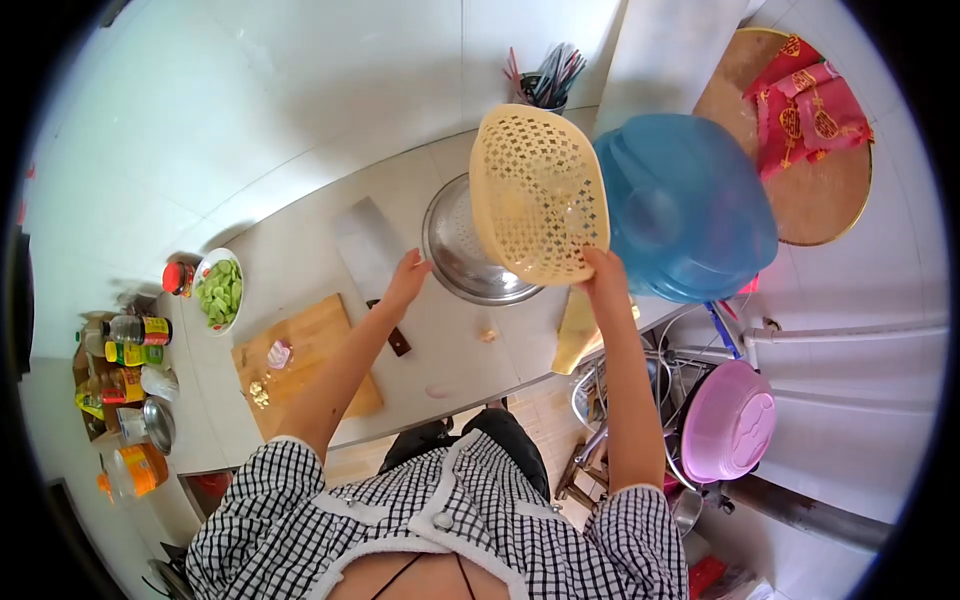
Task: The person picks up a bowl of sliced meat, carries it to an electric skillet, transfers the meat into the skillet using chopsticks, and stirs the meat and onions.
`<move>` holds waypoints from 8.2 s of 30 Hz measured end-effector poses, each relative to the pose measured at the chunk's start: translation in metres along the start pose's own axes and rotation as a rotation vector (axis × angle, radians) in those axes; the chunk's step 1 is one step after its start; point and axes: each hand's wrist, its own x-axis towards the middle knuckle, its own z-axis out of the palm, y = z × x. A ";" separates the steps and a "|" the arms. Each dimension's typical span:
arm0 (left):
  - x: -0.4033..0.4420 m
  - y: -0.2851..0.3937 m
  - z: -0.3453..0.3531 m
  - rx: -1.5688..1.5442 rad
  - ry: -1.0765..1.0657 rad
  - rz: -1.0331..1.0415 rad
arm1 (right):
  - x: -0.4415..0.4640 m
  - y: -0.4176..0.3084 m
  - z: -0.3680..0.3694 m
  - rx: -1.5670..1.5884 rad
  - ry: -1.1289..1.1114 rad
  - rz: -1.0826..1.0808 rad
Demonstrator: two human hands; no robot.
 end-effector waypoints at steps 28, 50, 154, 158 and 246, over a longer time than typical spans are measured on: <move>0.103 -0.017 0.009 0.107 0.199 -0.128 | 0.083 0.143 -0.029 -0.551 0.372 0.054; 0.029 -0.010 -0.040 -0.695 0.173 0.292 | 0.115 0.131 0.012 -0.324 0.091 0.221; -0.324 -0.118 0.175 -1.025 0.078 -0.189 | -0.330 0.093 -0.309 -0.879 0.003 -0.062; -0.278 -0.126 0.137 -1.076 0.176 -0.196 | -0.341 0.095 -0.306 -0.838 0.096 -0.091; -1.019 -0.335 0.248 -1.075 2.444 0.947 | -0.900 0.400 0.113 -0.276 -3.078 -0.002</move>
